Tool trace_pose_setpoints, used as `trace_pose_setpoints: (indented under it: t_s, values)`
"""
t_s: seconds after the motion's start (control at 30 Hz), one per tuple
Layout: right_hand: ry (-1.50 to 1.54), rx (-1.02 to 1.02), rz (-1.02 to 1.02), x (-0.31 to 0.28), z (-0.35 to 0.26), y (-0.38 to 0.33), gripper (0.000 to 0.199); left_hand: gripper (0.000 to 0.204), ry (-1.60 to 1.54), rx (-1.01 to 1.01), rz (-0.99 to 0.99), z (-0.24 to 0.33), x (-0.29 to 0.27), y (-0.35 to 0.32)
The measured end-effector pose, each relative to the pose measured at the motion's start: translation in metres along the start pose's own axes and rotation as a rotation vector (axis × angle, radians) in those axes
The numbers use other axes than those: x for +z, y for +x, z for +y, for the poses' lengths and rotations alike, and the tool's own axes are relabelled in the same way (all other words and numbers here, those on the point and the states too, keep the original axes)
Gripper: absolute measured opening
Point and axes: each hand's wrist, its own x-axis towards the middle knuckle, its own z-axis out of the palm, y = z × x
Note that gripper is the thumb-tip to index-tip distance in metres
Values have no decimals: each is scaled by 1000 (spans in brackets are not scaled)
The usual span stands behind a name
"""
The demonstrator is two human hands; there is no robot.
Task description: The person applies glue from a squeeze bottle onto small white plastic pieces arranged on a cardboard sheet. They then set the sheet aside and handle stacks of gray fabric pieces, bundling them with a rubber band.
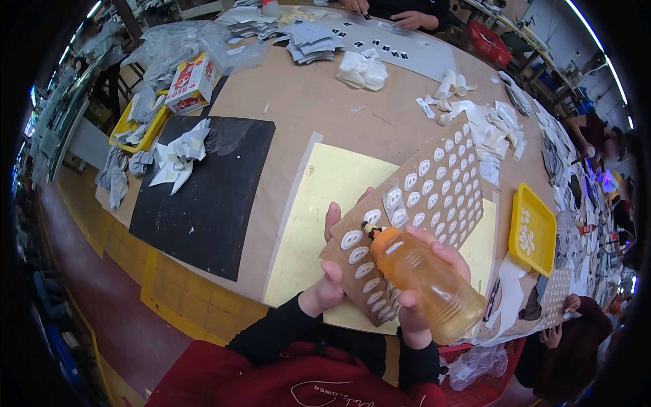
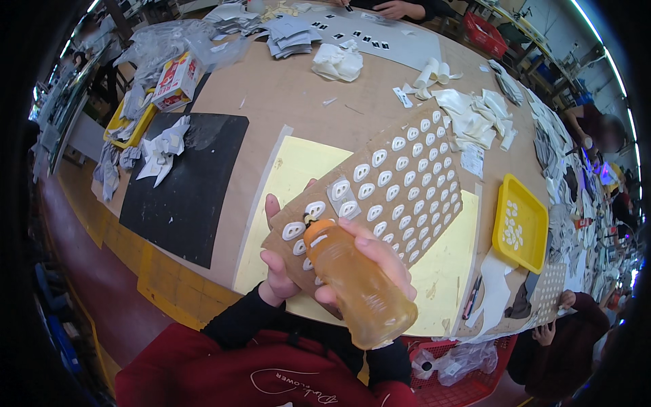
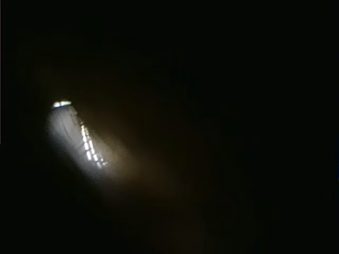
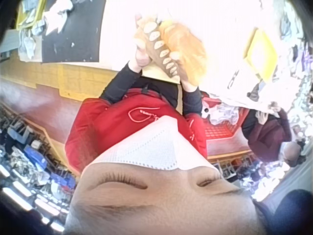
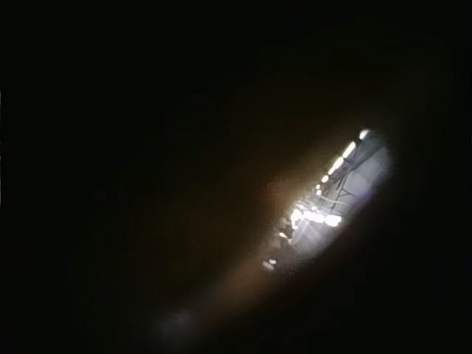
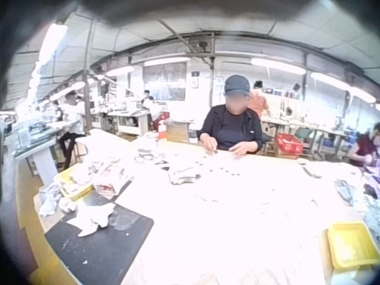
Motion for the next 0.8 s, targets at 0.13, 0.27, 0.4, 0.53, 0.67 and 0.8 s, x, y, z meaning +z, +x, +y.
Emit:
trace_pose_setpoints:
  t_s: [0.13, 0.27, 0.4, 0.53, 0.67, 0.8]
  values:
    - [4, 82, 36, 1, -4, 0, 78, 81, 19, 22, 39, -3, 0, -2]
    - [104, 91, 123, 11, -7, 10, 75, 79, 7, -2, -6, 0, 0, 0]
    - [269, 21, 123, 4, 5, 16, 70, 91, -67, -53, -21, 2, 4, 3]
    - [237, 82, 172, 1, 9, 17, 72, 93, -93, -60, -12, 2, 3, 2]
    - [248, 119, 205, 4, 7, 13, 72, 92, -102, -48, -3, 3, 0, 2]
    - [287, 104, 151, 5, 6, 8, 66, 91, -49, 14, 51, -1, -1, -1]
